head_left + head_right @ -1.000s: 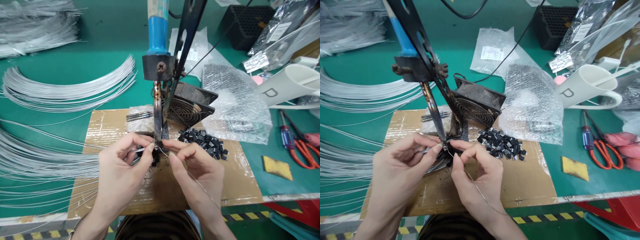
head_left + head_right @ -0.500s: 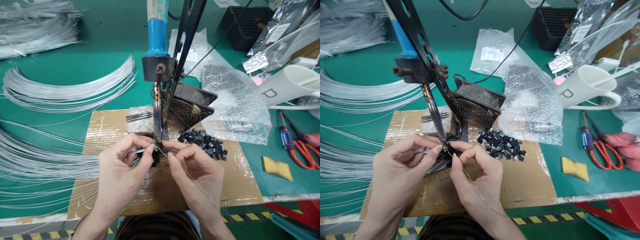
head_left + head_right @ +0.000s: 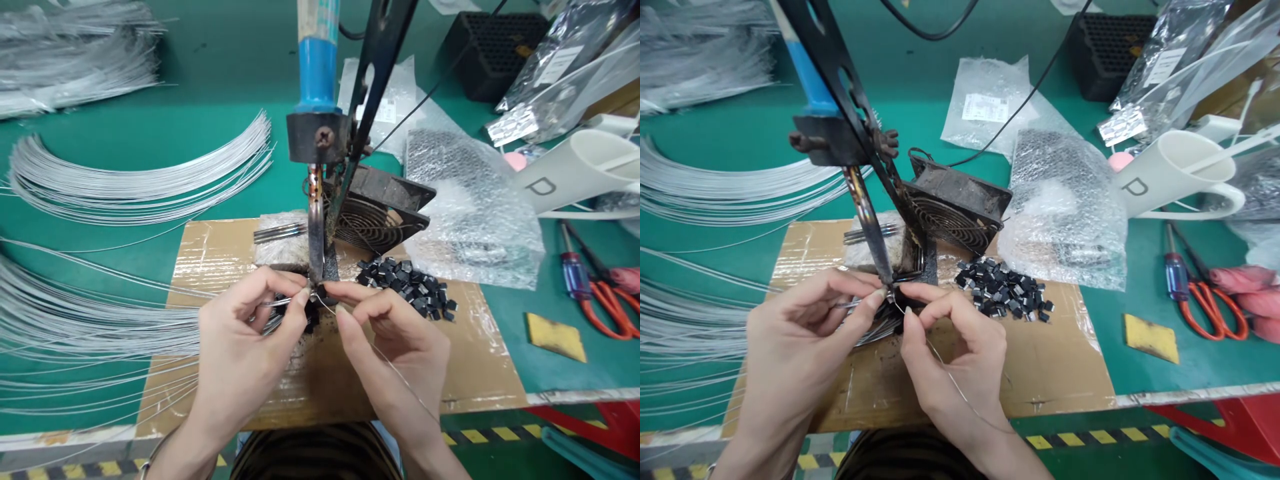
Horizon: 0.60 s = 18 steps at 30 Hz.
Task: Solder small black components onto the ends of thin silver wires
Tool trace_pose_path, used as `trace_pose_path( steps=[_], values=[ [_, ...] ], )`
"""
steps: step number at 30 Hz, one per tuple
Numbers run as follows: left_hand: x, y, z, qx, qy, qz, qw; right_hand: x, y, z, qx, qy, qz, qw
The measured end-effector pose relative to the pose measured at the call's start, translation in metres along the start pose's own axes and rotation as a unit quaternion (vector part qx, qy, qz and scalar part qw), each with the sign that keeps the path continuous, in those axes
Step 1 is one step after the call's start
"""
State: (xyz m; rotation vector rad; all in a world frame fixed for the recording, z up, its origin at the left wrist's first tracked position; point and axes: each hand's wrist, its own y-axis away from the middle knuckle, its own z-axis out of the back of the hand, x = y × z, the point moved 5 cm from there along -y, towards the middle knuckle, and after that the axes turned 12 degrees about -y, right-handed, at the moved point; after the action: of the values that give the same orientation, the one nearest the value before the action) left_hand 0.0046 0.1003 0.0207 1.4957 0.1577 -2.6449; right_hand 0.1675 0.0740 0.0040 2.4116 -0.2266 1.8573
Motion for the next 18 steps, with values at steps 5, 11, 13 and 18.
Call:
trace_pose_path(
  steps=[5, 11, 13, 18],
  values=[
    [-0.0002, -0.0009, -0.0002, 0.001, -0.004, -0.003, 1.000, -0.0011, 0.0005, -0.0002, -0.006, 0.000, 0.011, 1.000],
    [-0.0012, -0.0026, -0.0021, 0.007, -0.005, -0.006, 1.000, -0.0056, 0.0033, 0.0011, 0.009, 0.017, 0.029, 0.999],
    [-0.0016, -0.0025, -0.0023, 0.006, -0.009, -0.007, 1.000, -0.0058, 0.0041, 0.0016, 0.008, 0.017, 0.037, 0.999],
    [-0.0034, -0.0019, -0.0015, 0.003, -0.003, -0.009, 1.000, -0.0044, 0.0042, 0.0007, 0.006, 0.020, 0.048, 0.999]
  ],
)
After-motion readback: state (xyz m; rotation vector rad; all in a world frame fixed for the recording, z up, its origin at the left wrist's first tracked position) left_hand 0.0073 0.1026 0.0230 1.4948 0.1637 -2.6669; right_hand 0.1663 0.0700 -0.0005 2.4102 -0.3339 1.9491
